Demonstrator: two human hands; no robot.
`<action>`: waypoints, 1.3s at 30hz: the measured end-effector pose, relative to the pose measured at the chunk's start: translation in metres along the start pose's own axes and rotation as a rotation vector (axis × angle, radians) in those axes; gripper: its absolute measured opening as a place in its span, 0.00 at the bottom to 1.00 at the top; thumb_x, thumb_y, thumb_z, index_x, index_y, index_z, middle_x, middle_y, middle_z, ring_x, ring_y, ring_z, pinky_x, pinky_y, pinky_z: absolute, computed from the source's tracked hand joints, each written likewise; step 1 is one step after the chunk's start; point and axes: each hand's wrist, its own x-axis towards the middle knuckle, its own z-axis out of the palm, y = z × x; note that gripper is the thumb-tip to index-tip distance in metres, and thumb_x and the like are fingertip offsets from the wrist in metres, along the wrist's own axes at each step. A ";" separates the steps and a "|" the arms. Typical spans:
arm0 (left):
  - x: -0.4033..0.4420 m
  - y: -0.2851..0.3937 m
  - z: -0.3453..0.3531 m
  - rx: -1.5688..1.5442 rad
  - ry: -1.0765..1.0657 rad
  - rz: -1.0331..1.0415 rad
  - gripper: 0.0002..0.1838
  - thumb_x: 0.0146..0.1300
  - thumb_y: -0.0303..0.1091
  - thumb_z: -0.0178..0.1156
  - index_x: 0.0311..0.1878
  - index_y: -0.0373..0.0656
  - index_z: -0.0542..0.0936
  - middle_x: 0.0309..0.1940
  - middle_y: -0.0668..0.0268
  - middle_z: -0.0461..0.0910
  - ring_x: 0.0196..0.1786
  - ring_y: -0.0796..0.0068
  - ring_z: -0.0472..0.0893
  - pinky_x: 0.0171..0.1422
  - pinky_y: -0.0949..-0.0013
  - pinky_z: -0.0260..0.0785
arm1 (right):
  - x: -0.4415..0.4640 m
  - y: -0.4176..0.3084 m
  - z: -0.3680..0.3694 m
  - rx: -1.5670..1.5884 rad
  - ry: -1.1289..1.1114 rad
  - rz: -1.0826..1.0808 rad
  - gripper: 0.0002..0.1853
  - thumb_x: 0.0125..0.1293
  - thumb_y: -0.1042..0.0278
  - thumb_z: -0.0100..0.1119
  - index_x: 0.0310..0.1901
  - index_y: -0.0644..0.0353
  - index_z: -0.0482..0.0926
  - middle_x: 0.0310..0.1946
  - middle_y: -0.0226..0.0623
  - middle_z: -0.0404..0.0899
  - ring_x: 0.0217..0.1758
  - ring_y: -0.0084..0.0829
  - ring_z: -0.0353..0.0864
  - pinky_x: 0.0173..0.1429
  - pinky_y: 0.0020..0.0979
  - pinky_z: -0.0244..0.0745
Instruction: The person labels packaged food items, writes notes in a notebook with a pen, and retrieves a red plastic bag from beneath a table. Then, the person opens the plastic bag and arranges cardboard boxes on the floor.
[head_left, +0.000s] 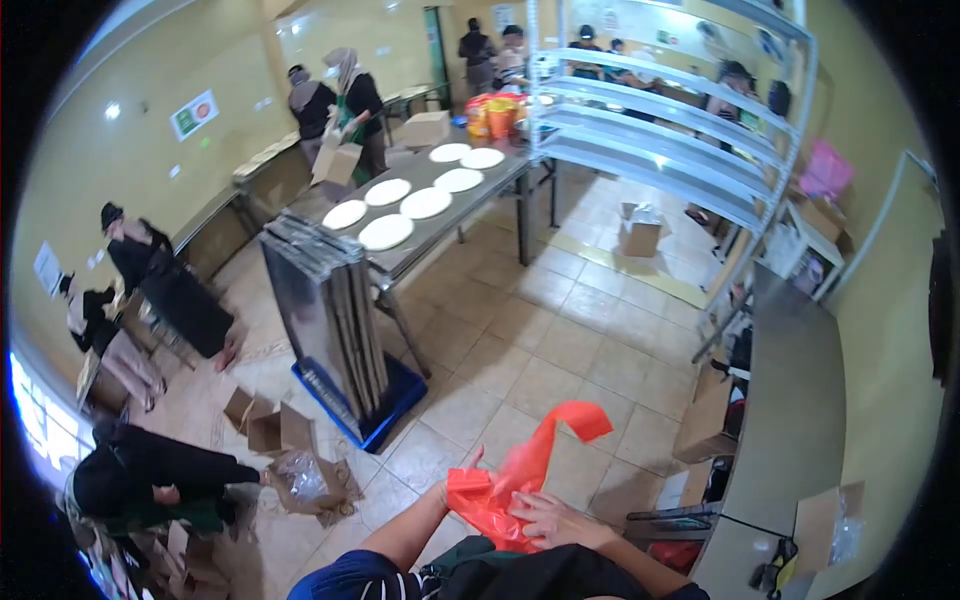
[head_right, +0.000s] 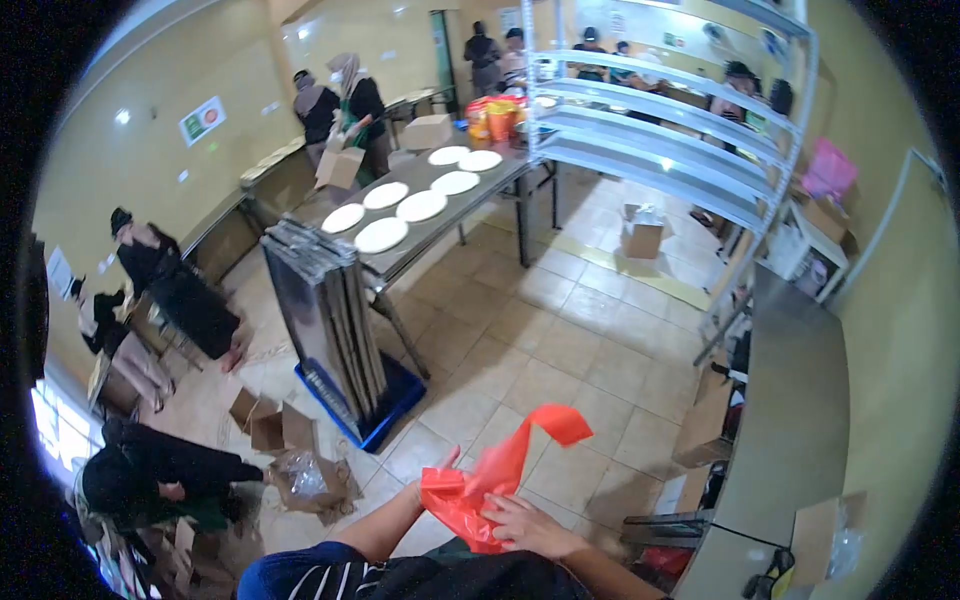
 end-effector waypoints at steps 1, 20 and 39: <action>-0.009 0.002 -0.012 -0.002 0.004 -0.040 0.28 0.63 0.55 0.42 0.53 0.39 0.71 0.46 0.55 0.76 0.47 0.60 0.76 0.56 0.58 0.67 | 0.014 -0.001 -0.002 0.014 -0.020 -0.009 0.10 0.46 0.65 0.61 0.29 0.57 0.73 0.56 0.36 0.66 0.68 0.43 0.51 0.67 0.44 0.50; -0.173 0.043 -0.005 0.672 1.138 1.189 0.10 0.54 0.28 0.61 0.38 0.34 0.79 0.32 0.63 0.80 0.34 0.74 0.79 0.40 0.70 0.71 | 0.284 0.064 0.017 0.633 -0.259 0.406 0.16 0.59 0.61 0.57 0.45 0.60 0.72 0.45 0.38 0.76 0.50 0.30 0.74 0.49 0.32 0.70; -0.264 -0.023 -0.052 -0.333 1.509 1.578 0.09 0.53 0.31 0.64 0.33 0.35 0.79 0.26 0.69 0.80 0.27 0.84 0.76 0.30 0.77 0.69 | 0.513 -0.034 0.133 0.436 -0.936 -0.450 0.06 0.52 0.73 0.59 0.25 0.66 0.74 0.22 0.43 0.72 0.27 0.40 0.74 0.32 0.35 0.67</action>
